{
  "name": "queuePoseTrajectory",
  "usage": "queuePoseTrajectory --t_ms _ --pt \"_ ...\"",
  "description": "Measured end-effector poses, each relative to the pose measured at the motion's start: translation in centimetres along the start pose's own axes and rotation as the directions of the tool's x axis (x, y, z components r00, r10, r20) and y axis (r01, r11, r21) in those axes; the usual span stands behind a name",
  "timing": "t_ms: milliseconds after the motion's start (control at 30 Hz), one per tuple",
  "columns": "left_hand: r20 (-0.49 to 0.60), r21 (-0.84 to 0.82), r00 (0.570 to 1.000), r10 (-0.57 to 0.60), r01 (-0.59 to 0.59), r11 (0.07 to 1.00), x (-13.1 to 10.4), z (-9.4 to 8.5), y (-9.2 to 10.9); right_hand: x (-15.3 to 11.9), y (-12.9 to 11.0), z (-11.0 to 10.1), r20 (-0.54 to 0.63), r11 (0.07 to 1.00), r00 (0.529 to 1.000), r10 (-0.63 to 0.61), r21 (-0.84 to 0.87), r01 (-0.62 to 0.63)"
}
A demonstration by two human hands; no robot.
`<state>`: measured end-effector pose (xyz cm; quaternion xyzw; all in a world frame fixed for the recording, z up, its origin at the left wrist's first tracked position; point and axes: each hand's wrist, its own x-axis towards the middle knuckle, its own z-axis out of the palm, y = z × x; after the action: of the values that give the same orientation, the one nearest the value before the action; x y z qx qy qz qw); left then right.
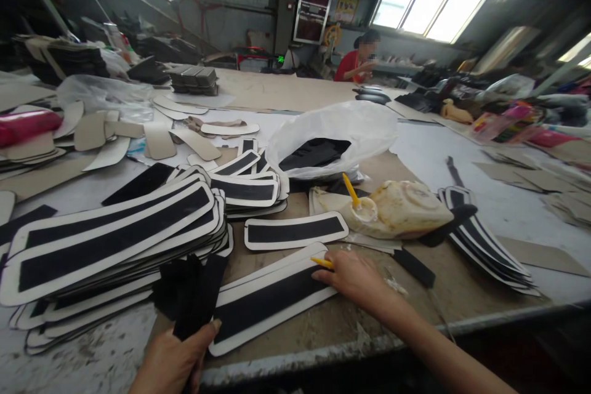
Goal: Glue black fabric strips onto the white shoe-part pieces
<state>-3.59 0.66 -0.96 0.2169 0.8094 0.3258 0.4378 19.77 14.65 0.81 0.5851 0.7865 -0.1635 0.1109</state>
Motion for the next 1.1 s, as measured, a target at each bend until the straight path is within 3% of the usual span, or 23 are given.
queuePoseTrajectory --t_ms 233,400,567,700,833,967,1100 --pt "0.008 0.029 1.0 -0.009 0.009 1.0 0.2 -0.1 -0.2 -0.5 0.8 -0.5 -0.097 0.989 0.994 0.042 -0.136 -0.055" --pt "0.031 0.06 0.999 0.016 -0.018 0.998 0.5 -0.1 -0.7 -1.8 3.4 -1.0 -0.191 0.994 0.977 0.1 -0.026 -0.106" --pt "0.05 -0.018 0.998 0.035 -0.035 0.999 0.6 -0.1 -0.8 -2.4 3.7 0.6 -0.233 0.992 0.973 -0.008 0.124 0.037" --pt "0.089 -0.159 0.993 0.074 -0.059 0.986 0.5 -0.5 -1.2 -2.4 3.5 2.4 -0.308 0.993 0.951 0.009 0.118 0.028" --pt "0.138 -0.357 0.987 0.085 -0.031 0.934 0.6 -1.2 -2.3 -2.5 3.6 2.3 -0.378 0.974 0.926 0.022 0.218 0.066" --pt "0.139 -0.51 0.988 0.074 0.007 0.86 0.6 -1.6 -3.1 -3.3 3.4 1.0 -0.304 0.869 0.952 0.022 0.477 0.132" --pt "0.087 -0.63 0.992 0.091 -0.016 0.777 -0.1 -2.0 -3.0 -4.7 2.9 -0.1 -0.174 0.714 0.982 0.08 0.697 0.065"
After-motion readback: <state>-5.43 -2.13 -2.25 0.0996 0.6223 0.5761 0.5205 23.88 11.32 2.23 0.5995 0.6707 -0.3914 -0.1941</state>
